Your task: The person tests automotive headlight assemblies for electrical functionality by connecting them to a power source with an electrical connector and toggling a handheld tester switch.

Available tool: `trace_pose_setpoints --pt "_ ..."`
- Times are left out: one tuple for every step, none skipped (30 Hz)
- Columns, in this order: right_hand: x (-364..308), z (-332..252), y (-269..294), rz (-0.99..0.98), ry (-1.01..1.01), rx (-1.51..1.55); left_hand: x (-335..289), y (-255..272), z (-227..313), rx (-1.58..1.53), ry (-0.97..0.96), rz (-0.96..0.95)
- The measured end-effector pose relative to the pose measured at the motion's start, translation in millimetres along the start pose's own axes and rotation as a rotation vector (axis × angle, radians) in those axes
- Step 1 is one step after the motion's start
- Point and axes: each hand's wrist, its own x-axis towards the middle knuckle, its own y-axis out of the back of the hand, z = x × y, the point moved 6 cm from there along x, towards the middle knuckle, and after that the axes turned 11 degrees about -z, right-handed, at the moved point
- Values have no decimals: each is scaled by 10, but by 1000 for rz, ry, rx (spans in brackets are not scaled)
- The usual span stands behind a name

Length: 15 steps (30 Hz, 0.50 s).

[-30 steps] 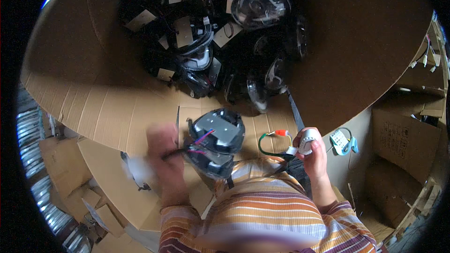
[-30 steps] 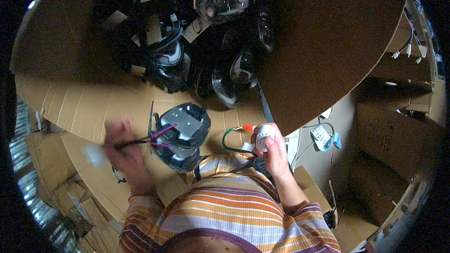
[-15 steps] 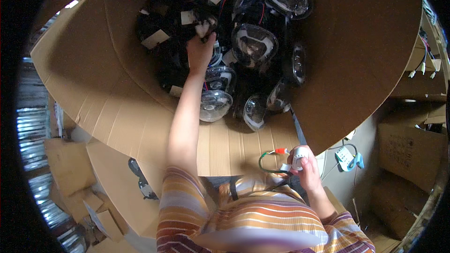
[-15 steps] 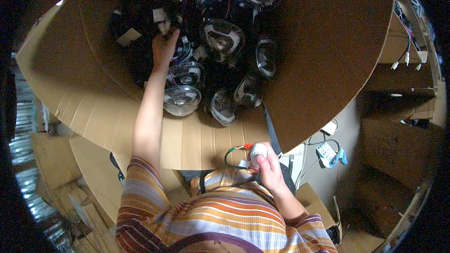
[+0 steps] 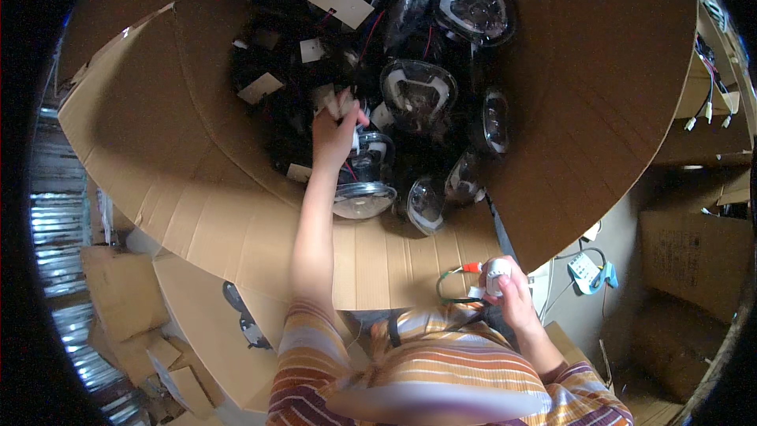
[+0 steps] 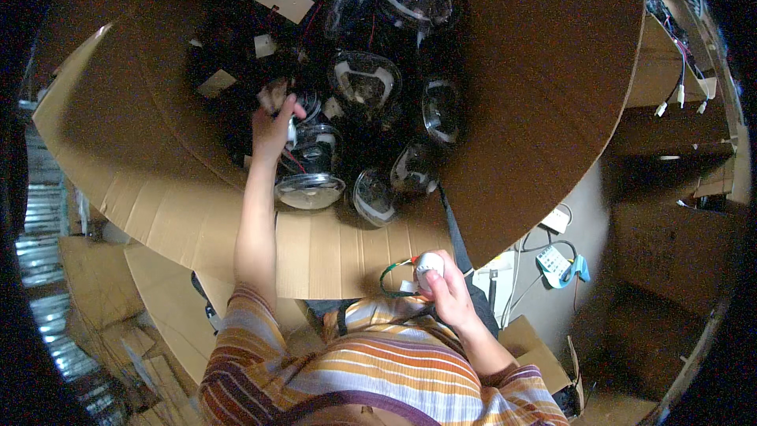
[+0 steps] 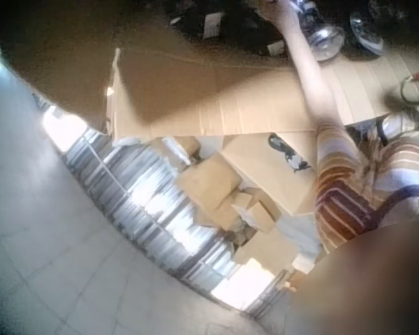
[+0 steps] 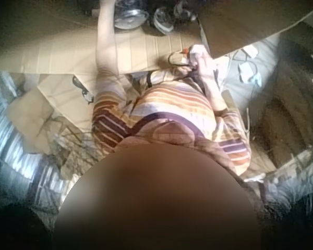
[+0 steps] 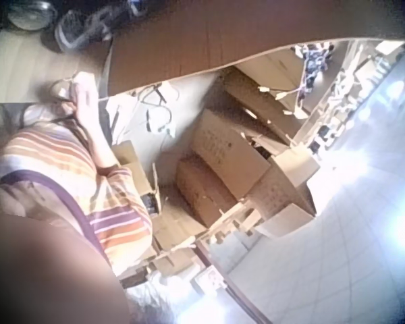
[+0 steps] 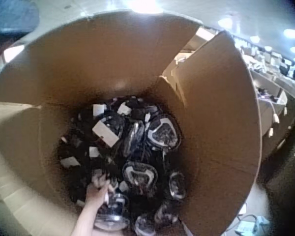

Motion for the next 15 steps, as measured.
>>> trace_pose_setpoints --pt "9 -9 -26 -28 -4 -14 -158 23 116 -150 -18 1" --pt "33 -24 -48 -52 -6 -30 -293 28 212 -303 -37 -1" --pt "64 -60 -58 -61 -6 -60 -384 -5 225 -432 -45 -35" --pt "66 -25 -63 -62 -22 -70 -515 22 242 -560 -45 -67" --pt "65 6 -69 -75 -40 -68 -624 31 227 -632 -59 -93" --pt "61 4 -107 -98 -63 -61 -773 101 231 -698 -65 -109" --pt "103 -48 -175 -159 -59 -130 -954 191 362 -844 -103 -144" --pt "213 -42 -322 -256 -42 -192 -1093 389 394 -964 -146 -148" --pt "210 -41 -351 -269 25 -217 -1170 370 266 -1034 -176 -221" --pt "58 -92 -239 -177 -21 -207 -1147 87 247 -1076 -226 -310" --pt "34 -123 -265 -182 -6 -175 -1125 -2 380 -1004 -240 -310" --pt "15 -133 -218 -149 7 -154 -1121 -123 289 -1011 -161 -408" --pt "42 -107 -239 -182 10 -187 -1215 -142 331 -911 -203 -391" --pt "42 -69 -233 -187 -5 -187 -1301 -195 401 -910 -261 -347" --pt "58 -31 -269 -223 -18 -229 -1448 -267 299 -841 -162 -348"
